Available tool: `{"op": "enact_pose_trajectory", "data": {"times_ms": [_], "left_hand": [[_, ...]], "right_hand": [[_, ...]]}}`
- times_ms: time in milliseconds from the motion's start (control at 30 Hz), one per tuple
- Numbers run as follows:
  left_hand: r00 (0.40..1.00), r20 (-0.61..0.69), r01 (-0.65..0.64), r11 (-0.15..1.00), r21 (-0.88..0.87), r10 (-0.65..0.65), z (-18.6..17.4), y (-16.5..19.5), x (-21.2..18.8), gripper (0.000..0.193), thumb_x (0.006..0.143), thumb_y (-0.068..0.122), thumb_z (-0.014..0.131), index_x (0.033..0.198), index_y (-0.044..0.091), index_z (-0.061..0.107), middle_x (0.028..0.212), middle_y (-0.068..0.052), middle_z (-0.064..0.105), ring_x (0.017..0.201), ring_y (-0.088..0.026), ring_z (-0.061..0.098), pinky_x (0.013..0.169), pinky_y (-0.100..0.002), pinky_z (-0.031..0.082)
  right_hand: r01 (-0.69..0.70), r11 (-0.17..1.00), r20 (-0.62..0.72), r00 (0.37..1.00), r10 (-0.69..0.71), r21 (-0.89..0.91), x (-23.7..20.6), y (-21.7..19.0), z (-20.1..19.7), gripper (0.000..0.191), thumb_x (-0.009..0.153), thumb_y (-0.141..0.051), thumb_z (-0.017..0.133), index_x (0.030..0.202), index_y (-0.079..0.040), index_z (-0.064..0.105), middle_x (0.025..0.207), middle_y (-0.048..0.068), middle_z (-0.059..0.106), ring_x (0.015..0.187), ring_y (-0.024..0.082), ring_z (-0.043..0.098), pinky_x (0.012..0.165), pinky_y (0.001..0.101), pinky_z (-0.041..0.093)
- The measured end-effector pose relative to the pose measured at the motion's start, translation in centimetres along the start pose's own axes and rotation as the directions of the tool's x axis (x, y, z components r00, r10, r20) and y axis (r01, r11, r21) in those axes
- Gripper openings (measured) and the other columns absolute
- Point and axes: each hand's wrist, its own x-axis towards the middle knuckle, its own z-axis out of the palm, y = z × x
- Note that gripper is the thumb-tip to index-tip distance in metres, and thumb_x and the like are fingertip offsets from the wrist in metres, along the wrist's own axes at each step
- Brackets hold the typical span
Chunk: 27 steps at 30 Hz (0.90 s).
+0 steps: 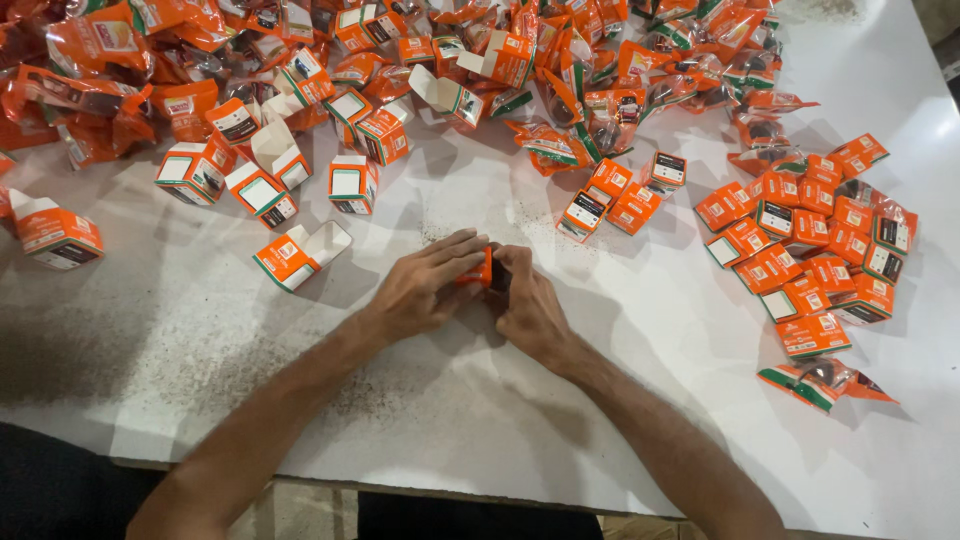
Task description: The person picks small orange product packets from a pile on the table, places a packet into a small cardboard box, and folds the box flaps closed, setting the closed box aside. They repeat this packing cycle one box at a time across the table.
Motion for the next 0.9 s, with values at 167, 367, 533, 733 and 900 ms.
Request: {"op": "enact_pose_trajectory", "data": {"times_ms": [167, 367, 533, 733, 900], "left_hand": [[0.988, -0.015, 0.15, 0.979, -0.139, -0.154, 1.0, -0.5, -0.2, 0.026, 0.093, 0.004, 0.074, 0.117, 0.008, 0.066, 0.139, -0.012, 0.067, 0.139, -0.032, 0.06, 0.112, -0.04, 0.055], [0.998, 0.062, -0.032, 0.999, 0.01, 0.031, 0.7, -1.2, -1.0, 0.029, 0.093, 0.004, 0.074, 0.12, 0.007, 0.063, 0.151, -0.019, 0.055, 0.145, -0.037, 0.049, 0.116, -0.044, 0.047], [0.987, 0.163, -0.056, 0.954, 0.294, 0.007, 1.6, 0.4, -2.0, 0.043, 0.086, -0.004, 0.062, 0.129, -0.001, 0.057, 0.165, -0.024, 0.034, 0.157, -0.041, 0.03, 0.13, -0.053, 0.028], [0.999, 0.043, 0.009, 0.944, 0.329, -0.024, 1.5, 0.0, -2.5, 0.041, 0.098, 0.016, 0.065, 0.136, 0.003, 0.055, 0.163, -0.022, 0.034, 0.154, -0.039, 0.029, 0.127, -0.058, 0.021], [0.865, -0.448, 0.479, 0.636, 0.605, -0.226, -3.9, -4.1, -0.8, 0.075, 0.09, 0.038, 0.075, 0.142, -0.006, 0.044, 0.15, -0.034, 0.04, 0.142, -0.051, 0.034, 0.117, -0.065, 0.019]], "right_hand": [[0.01, 1.0, 0.015, 1.0, -0.011, 0.015, 0.2, -0.3, -0.4, 0.063, 0.077, 0.008, 0.074, 0.127, -0.004, 0.036, 0.12, 0.022, 0.067, 0.103, 0.041, 0.07, 0.081, 0.0457, 0.058], [-0.057, 0.998, 0.055, 0.997, 0.057, 0.005, 0.0, 0.1, -0.4, 0.058, 0.085, 0.001, 0.075, 0.129, -0.009, 0.039, 0.112, 0.019, 0.07, 0.099, 0.041, 0.071, 0.078, 0.0478, 0.057], [0.068, 0.996, 0.036, 0.997, -0.067, -0.054, -0.2, 0.8, -0.1, 0.064, 0.078, 0.011, 0.065, 0.133, -0.011, 0.042, 0.123, 0.02, 0.067, 0.105, 0.045, 0.067, 0.082, 0.0501, 0.056], [0.159, 0.946, -0.041, 0.983, -0.177, -0.284, 0.2, 1.0, -1.3, 0.074, 0.074, 0.011, 0.068, 0.14, -0.015, 0.045, 0.138, 0.019, 0.061, 0.127, 0.042, 0.059, 0.106, 0.0484, 0.049], [0.076, 0.757, -0.377, 0.832, -0.408, -0.649, 0.8, 0.2, -3.7, 0.074, 0.089, -0.017, 0.076, 0.149, -0.005, 0.035, 0.15, 0.032, 0.04, 0.137, 0.051, 0.044, 0.115, 0.054, 0.034]]}}
